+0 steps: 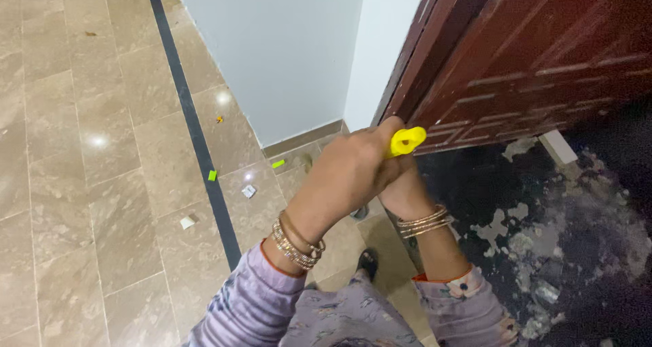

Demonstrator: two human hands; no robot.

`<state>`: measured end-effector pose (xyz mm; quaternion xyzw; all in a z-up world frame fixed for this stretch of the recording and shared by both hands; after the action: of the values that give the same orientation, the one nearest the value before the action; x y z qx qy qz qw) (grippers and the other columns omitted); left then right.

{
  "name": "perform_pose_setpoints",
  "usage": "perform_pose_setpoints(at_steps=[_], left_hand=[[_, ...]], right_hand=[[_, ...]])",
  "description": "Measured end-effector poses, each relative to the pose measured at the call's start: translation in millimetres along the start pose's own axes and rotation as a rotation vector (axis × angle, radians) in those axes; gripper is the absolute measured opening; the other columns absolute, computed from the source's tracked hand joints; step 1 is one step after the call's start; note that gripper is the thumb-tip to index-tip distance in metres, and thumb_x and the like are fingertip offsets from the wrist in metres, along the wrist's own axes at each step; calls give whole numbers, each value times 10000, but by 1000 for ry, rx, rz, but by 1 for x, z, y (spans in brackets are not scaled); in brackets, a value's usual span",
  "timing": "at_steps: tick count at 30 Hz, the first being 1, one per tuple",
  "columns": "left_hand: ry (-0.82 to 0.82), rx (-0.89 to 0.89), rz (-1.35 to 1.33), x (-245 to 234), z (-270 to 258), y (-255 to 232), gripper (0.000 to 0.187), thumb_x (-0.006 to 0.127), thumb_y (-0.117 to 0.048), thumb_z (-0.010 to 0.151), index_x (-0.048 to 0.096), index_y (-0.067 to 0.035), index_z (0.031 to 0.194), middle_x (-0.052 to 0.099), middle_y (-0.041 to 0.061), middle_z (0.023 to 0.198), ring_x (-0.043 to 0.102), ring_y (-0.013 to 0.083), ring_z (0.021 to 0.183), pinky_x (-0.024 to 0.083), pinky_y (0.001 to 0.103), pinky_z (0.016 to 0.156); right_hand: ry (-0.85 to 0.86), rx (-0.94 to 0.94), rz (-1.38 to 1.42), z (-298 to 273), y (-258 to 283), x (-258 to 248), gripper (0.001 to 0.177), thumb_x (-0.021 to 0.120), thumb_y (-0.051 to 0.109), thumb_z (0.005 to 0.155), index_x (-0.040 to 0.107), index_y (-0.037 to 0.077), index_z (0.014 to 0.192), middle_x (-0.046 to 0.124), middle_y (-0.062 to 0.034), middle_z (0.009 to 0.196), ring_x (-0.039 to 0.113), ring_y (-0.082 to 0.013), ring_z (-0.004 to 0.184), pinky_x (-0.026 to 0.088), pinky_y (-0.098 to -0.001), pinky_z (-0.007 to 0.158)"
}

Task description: The person sweeps debris from a tiled floor using a small hand broom, moving across a hallway and into a larger room.

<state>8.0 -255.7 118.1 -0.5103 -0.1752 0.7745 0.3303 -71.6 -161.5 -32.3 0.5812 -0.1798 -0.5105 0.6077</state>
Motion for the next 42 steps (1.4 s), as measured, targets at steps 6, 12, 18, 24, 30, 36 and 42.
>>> perform_pose_setpoints(at_steps=[6, 12, 18, 24, 30, 36, 42], left_hand=[[34, -46, 84, 16, 53, 5, 325, 729, -322, 944, 562, -62, 1046, 707, 162, 815, 691, 389, 750, 529, 485, 641], [-33, 4, 152, 38, 82, 6, 282, 710, -218, 918, 573, -39, 1085, 695, 164, 805, 684, 399, 754, 530, 487, 649], [19, -18, 142, 64, 106, 12, 307, 721, -290, 905, 572, -58, 1041, 698, 174, 806, 680, 411, 748, 526, 504, 645], [65, -45, 152, 92, 130, 17, 314, 717, -347, 960, 567, -76, 1010, 693, 167, 766, 683, 406, 737, 519, 508, 634], [58, 8, 108, 101, 134, 17, 296, 739, -253, 891, 549, -72, 1029, 697, 159, 785, 690, 395, 756, 525, 495, 634], [47, 38, 37, 96, 127, -5, 370, 729, -245, 857, 543, -66, 1123, 691, 170, 801, 690, 398, 775, 527, 498, 648], [22, -112, -78, 84, 101, -2, 299, 733, -278, 936, 564, -102, 1110, 720, 164, 871, 689, 414, 827, 519, 505, 670]], right_hand=[[-2, 436, 1118, 40, -74, -3, 318, 536, 371, 1045, 583, 94, 1196, 634, -19, 1136, 630, -125, 1040, 530, -329, 897], [101, 151, 1064, 71, -109, -18, 298, 565, 359, 1119, 583, 72, 1201, 624, -43, 1159, 608, -150, 1040, 529, -338, 916], [33, 382, 1257, 76, -131, -31, 297, 553, 353, 1043, 597, 88, 1170, 643, -31, 1103, 633, -136, 1006, 528, -329, 889], [43, 216, 1151, 85, -151, -55, 271, 550, 337, 1129, 570, 75, 1191, 623, -55, 1146, 622, -155, 1039, 522, -356, 919], [-31, 489, 1284, 75, -171, -63, 328, 484, 384, 1049, 562, 107, 1208, 638, -26, 1123, 639, -134, 1027, 532, -334, 915], [47, 383, 1207, 59, -123, -85, 330, 424, 351, 1079, 559, 78, 1206, 627, -36, 1126, 626, -132, 1039, 530, -326, 904], [89, 206, 842, 49, -67, -98, 146, 578, 127, 1038, 569, 57, 1166, 611, -11, 1105, 601, -120, 1033, 537, -336, 901]])
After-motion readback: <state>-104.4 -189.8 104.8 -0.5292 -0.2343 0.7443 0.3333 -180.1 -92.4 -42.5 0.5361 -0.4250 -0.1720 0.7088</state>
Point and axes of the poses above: each hand's wrist, its own z-axis towards the middle knuckle, its own x-axis out of the palm, y = z × x, the point moved 6 cm from there along z, towards the middle knuckle
